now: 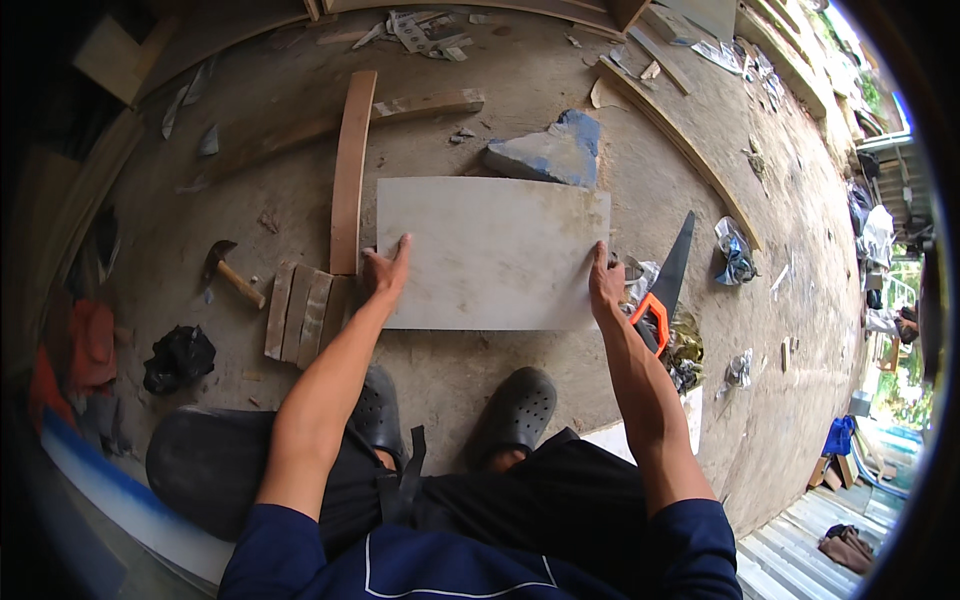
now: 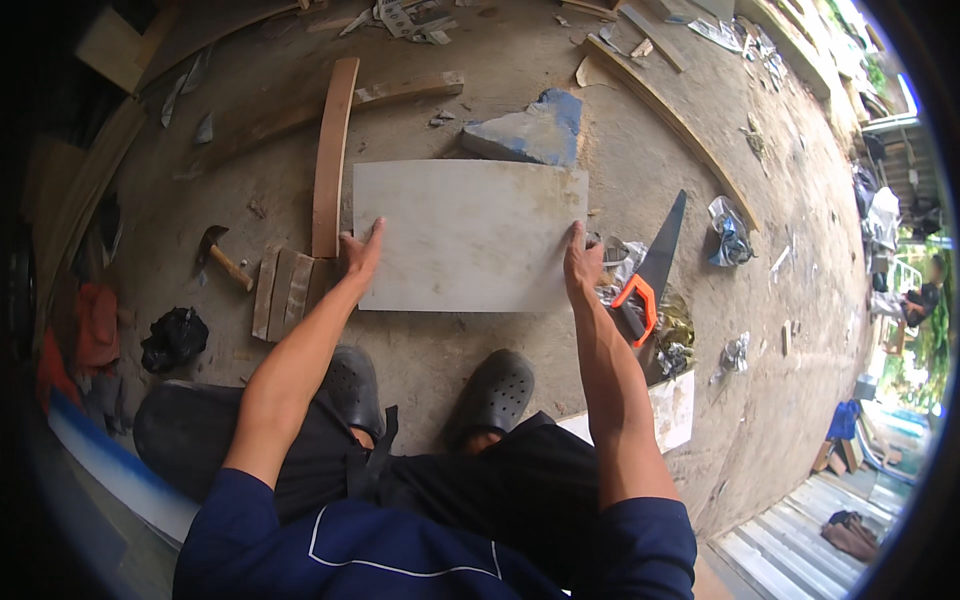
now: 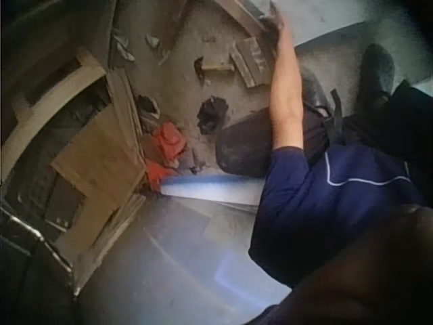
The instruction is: The person sits on the floor and uses a hand saw to cut a white plastic sheet into smaller pieces. They then flip the sheet, place a wooden strip on it, and continue sawing along the strip to create straight cuts.
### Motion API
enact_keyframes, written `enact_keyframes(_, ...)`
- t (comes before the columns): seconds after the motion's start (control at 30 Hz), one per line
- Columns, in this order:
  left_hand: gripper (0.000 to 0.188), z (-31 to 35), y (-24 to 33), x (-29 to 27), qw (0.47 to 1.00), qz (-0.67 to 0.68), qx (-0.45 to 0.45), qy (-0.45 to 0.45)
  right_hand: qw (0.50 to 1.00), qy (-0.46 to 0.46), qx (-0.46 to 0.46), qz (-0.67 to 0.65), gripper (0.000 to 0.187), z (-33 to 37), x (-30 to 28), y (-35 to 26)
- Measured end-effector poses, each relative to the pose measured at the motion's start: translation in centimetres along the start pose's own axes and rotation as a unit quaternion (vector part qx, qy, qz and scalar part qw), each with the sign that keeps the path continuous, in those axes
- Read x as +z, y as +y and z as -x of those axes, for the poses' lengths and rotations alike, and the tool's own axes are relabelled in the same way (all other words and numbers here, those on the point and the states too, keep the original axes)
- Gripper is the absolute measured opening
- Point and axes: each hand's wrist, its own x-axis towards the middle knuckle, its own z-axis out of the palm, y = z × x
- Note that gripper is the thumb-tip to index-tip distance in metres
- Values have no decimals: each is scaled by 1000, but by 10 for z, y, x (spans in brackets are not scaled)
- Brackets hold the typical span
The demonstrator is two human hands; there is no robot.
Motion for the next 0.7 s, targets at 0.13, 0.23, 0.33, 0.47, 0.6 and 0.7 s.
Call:
enact_keyframes(0.13, 96, 0, 16, -6, 993, 84, 70, -50, 999, -14, 11, -43, 81, -20, -4, -7)
enact_keyframes(0.23, 80, 2, 35, -8, 980, 146, 127, -38, 998, -21, 16, -49, 87, -26, -9, -16)
enact_keyframes(0.33, 67, -10, 49, -8, 971, 146, 186, -46, 997, -49, 36, -40, 93, -39, -12, -17)
enact_keyframes(0.47, 59, -8, 77, -4, 969, 168, 149, -105, 995, -73, 38, -50, 95, -62, -13, 4)
enact_keyframes(0.6, 62, -31, 87, -12, 975, 129, 109, -147, 998, -47, 2, -40, 78, -68, -7, 2)
enact_keyframes(0.7, 67, -19, 107, 2, 983, 81, 106, -128, 999, -15, 30, -33, 70, -71, -17, -5)
